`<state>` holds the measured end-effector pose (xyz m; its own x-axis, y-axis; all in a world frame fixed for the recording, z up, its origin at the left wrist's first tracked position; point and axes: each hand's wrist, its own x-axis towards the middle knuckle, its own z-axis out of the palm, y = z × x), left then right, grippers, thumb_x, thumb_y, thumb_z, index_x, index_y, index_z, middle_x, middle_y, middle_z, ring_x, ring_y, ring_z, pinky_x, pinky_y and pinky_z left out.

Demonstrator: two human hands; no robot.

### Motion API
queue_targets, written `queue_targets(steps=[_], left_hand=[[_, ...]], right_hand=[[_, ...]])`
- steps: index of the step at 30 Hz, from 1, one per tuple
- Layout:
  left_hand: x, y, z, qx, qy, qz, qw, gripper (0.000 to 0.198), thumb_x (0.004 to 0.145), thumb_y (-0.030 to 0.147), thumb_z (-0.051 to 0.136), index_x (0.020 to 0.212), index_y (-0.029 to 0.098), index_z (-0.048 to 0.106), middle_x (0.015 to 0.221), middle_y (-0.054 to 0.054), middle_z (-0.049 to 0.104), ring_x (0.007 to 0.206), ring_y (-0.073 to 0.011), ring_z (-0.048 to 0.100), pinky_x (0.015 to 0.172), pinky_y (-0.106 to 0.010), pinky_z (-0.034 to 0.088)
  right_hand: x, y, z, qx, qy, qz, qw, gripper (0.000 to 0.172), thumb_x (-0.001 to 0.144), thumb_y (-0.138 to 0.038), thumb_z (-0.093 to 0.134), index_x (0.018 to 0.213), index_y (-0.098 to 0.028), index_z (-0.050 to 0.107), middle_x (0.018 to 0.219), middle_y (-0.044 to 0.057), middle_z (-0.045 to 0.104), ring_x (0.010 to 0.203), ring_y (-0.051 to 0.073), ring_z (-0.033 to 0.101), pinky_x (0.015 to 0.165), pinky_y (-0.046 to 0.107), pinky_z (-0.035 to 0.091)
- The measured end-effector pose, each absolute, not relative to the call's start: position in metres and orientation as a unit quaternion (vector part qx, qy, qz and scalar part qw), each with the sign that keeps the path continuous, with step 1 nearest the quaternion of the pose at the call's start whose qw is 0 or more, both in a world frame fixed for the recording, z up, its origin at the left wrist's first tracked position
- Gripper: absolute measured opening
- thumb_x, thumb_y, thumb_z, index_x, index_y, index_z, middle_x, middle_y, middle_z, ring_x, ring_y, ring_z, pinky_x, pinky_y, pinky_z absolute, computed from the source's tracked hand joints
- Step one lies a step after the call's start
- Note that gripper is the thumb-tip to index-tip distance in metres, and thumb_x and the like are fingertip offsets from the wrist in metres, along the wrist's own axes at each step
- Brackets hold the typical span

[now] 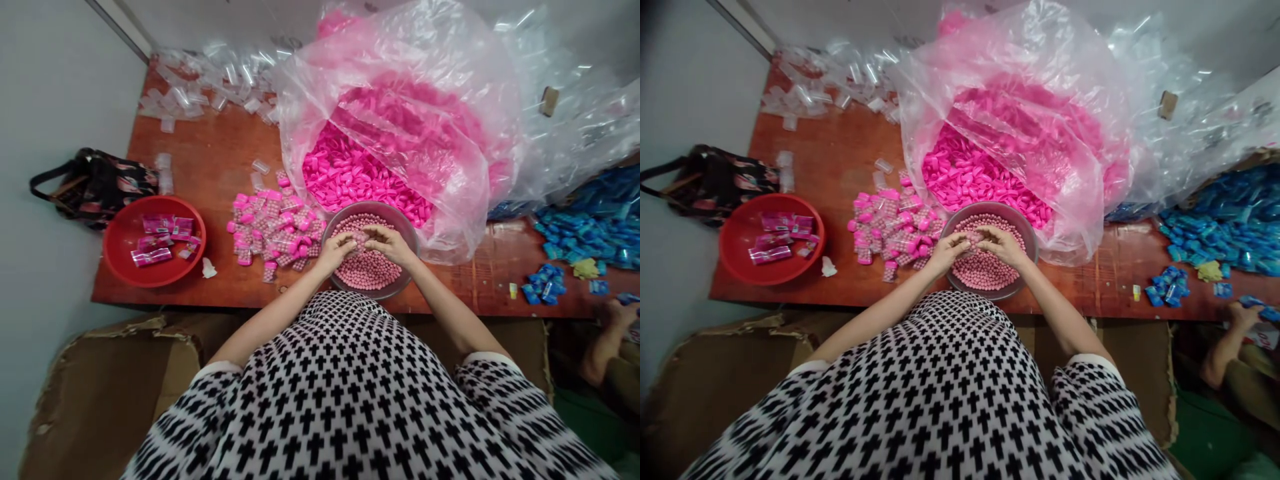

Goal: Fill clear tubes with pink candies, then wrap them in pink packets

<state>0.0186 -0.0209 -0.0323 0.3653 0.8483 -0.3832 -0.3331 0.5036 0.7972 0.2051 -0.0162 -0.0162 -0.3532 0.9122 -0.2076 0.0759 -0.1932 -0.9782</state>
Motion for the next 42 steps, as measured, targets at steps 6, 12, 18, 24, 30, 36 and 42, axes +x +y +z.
queue_targets(steps=[6,12,18,24,30,36,42], left_hand=[[0.006,-0.019,-0.038,0.325,0.440,0.388,0.742,0.045,0.064,0.039,0.075,0.100,0.014,0.066,0.095,-0.006,0.069,0.083,-0.0185,0.065,0.081,-0.038,0.054],[-0.007,-0.021,-0.038,0.283,0.436,0.400,0.755,0.041,0.064,0.041,0.076,0.094,0.015,0.064,0.095,-0.006,0.070,0.079,-0.0148,0.065,0.077,-0.032,0.054],[-0.016,-0.014,-0.036,0.252,0.458,0.421,0.741,0.040,0.064,0.040,0.076,0.094,0.016,0.063,0.095,-0.005,0.070,0.076,-0.0134,0.065,0.073,-0.029,0.054],[-0.019,-0.009,-0.034,0.246,0.459,0.428,0.739,0.038,0.065,0.040,0.075,0.092,0.017,0.064,0.096,-0.004,0.070,0.078,-0.0130,0.064,0.073,-0.028,0.054],[-0.013,0.000,-0.037,0.274,0.470,0.439,0.715,0.040,0.067,0.043,0.072,0.097,0.018,0.065,0.098,-0.005,0.070,0.082,-0.0164,0.064,0.076,-0.032,0.054],[-0.001,0.009,-0.031,0.443,0.492,0.436,0.609,0.030,0.079,0.036,0.062,0.102,0.018,0.069,0.106,-0.007,0.070,0.099,-0.0218,0.063,0.091,-0.038,0.048],[0.002,0.003,-0.022,0.569,0.507,0.397,0.511,0.023,0.080,0.028,0.060,0.098,0.020,0.072,0.104,-0.006,0.071,0.097,-0.0222,0.064,0.092,-0.038,0.046]], right_hand=[[0.211,0.008,-0.023,-0.559,-0.661,0.426,0.264,0.026,0.078,-0.034,0.065,0.099,-0.020,0.068,0.102,0.007,0.071,0.096,0.023,0.065,0.090,0.041,0.049],[0.207,0.081,-0.026,-0.627,-0.719,0.252,0.165,0.024,0.084,-0.023,0.054,0.102,-0.017,0.069,0.101,0.009,0.071,0.094,0.022,0.064,0.087,0.037,0.048],[0.193,0.134,-0.028,-0.659,-0.745,0.099,-0.020,0.031,0.090,-0.019,0.041,0.106,-0.017,0.067,0.108,0.015,0.066,0.097,0.027,0.060,0.078,0.035,0.046],[0.188,0.149,-0.033,-0.584,-0.803,0.061,-0.098,0.038,0.093,-0.015,0.030,0.121,-0.014,0.056,0.112,0.018,0.063,0.103,0.028,0.054,0.078,0.037,0.043],[0.210,0.151,-0.028,-0.621,-0.778,0.090,-0.030,0.031,0.089,-0.018,0.042,0.114,-0.011,0.060,0.108,0.018,0.066,0.099,0.026,0.058,0.084,0.038,0.044],[0.212,0.084,-0.004,-0.573,-0.658,0.403,0.276,0.035,0.080,-0.041,0.062,0.104,-0.015,0.062,0.091,0.006,0.068,0.078,0.017,0.062,0.072,0.030,0.051],[0.187,0.021,0.030,-0.507,-0.724,0.386,0.263,0.029,0.080,-0.041,0.064,0.102,-0.021,0.067,0.095,0.005,0.069,0.080,0.017,0.062,0.073,0.031,0.049]])
